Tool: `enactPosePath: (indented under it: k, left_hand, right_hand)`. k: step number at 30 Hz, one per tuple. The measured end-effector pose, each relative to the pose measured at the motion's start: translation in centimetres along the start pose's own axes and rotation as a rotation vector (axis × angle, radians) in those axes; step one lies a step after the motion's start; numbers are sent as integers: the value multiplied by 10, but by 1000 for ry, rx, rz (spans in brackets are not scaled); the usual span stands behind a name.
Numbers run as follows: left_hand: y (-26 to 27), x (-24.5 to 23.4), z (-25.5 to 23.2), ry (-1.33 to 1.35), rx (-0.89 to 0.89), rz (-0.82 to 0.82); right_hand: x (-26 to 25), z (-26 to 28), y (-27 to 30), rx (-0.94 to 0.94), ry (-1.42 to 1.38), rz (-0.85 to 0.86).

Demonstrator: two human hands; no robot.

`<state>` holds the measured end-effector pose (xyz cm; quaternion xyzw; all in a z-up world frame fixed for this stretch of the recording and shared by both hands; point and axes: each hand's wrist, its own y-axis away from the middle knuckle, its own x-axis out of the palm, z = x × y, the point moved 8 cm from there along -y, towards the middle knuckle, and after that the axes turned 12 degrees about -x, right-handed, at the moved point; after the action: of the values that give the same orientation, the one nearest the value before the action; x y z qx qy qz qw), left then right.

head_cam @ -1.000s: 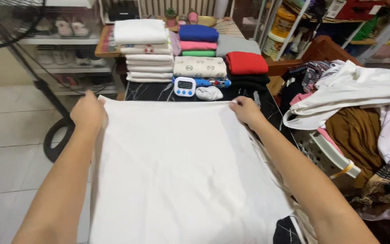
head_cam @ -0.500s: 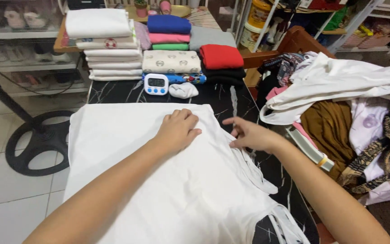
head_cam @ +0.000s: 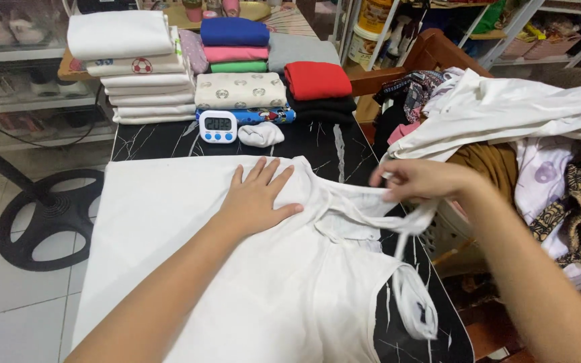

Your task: The person folds white tank tops on a black table, smoothing the fabric by hand and placing them into a basket.

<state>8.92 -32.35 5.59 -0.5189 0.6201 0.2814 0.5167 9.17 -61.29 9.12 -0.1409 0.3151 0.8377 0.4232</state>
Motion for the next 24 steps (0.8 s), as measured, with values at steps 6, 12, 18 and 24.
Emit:
enactPosePath:
  k: [6,12,18,24]
  left_hand:
    - [0,0,0,-11,-3,9]
    - [-2,4,-1,-55,-28,50]
    - [-3,3,-2,-81,-44,90]
    - [-3,5,0,-92,-49,110]
  right_hand:
    - [-81,11,44,-132,-175,-435]
    - [-116,1,55,-106,22,-569]
    - [-54,31,29,98,1191,-484]
    - [25,39,-12,-249,984,-338]
